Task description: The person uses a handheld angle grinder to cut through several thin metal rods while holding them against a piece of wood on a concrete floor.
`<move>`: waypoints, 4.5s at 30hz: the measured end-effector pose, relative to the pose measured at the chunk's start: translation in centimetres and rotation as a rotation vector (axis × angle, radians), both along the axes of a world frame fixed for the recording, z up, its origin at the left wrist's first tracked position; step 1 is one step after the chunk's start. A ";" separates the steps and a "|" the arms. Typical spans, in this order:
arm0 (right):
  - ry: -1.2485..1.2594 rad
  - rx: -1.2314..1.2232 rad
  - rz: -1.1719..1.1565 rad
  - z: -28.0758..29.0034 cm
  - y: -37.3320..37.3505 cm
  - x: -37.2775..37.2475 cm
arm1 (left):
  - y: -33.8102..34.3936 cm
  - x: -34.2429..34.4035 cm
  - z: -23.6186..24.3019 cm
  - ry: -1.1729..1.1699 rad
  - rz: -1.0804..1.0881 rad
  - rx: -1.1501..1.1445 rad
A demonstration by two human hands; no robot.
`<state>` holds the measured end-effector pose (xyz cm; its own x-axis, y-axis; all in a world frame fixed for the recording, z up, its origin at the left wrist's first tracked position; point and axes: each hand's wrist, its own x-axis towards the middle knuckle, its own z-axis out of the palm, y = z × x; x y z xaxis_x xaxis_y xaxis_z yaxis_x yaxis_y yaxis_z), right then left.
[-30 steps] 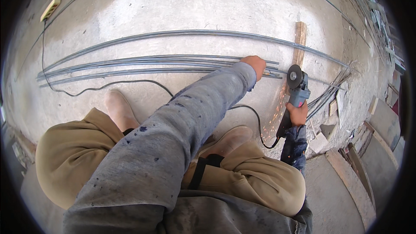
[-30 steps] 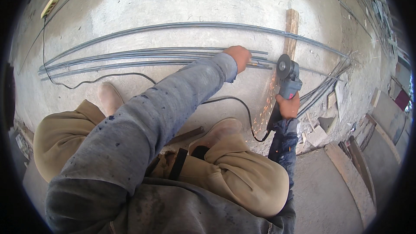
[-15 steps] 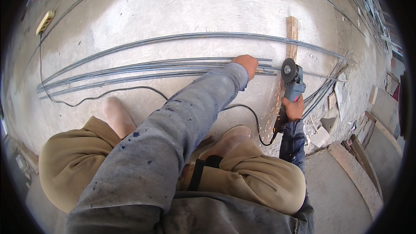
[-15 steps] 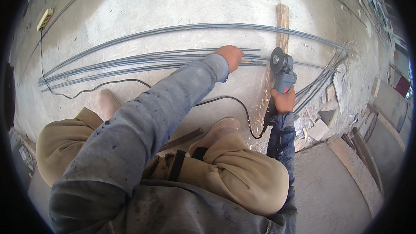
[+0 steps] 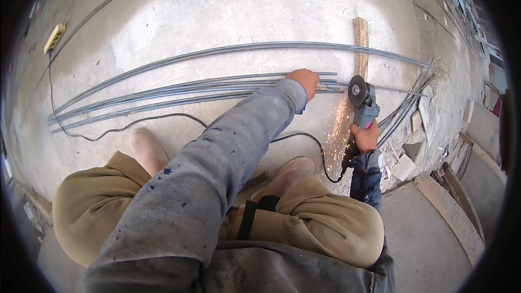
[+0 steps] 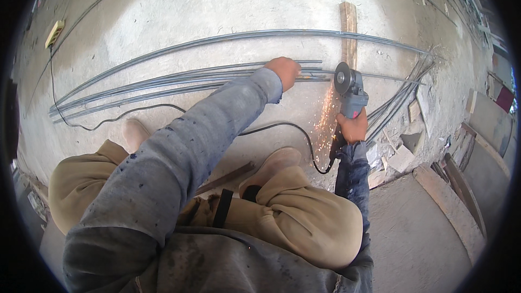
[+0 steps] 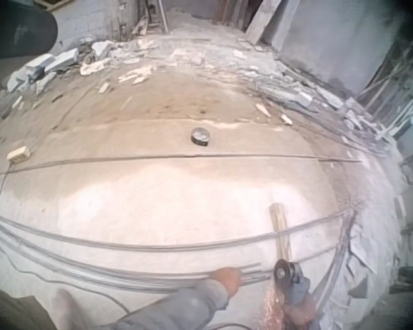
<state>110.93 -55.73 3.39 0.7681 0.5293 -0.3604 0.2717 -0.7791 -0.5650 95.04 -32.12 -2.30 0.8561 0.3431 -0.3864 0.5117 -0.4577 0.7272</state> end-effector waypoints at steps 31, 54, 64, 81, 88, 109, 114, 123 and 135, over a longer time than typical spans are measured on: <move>0.052 0.061 -0.052 0.8 0.7 -1.0 | 0.0 0.0 0.5 -0.002 -0.024 0.022; -0.010 -0.060 -0.074 2.2 2.1 -1.2 | 0.2 0.0 1.0 0.030 -0.043 0.050; -0.043 -0.099 -0.052 1.6 1.3 -0.7 | 0.1 -0.1 0.3 -0.055 0.006 0.040; 0.436 0.512 -0.466 -0.8 -3.0 -0.5 | 0.5 -1.7 3.1 -0.291 0.011 0.372; 0.567 0.696 -0.678 1.0 -2.1 -0.1 | 0.4 2.4 3.7 -0.292 -0.064 0.291; 0.473 0.944 -0.946 1.8 -11.9 5.8 | -10.8 7.9 10.0 -0.177 -0.425 -0.284; 0.369 0.800 -0.799 2.4 -11.6 6.1 | 0.8 5.1 5.7 -0.311 0.072 0.497; 0.492 0.675 -0.593 1.5 -4.6 2.4 | 7.0 3.4 3.4 -0.122 -0.186 0.741; 0.500 0.640 -0.566 2.2 -3.2 1.3 | 4.9 2.3 2.9 -0.109 -0.265 0.616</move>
<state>112.20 -58.96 5.63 0.8053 0.3389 -0.4864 -0.4312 -0.2283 -0.8729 97.38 -27.24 0.56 0.9645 0.2463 -0.0950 0.2640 -0.9046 0.3348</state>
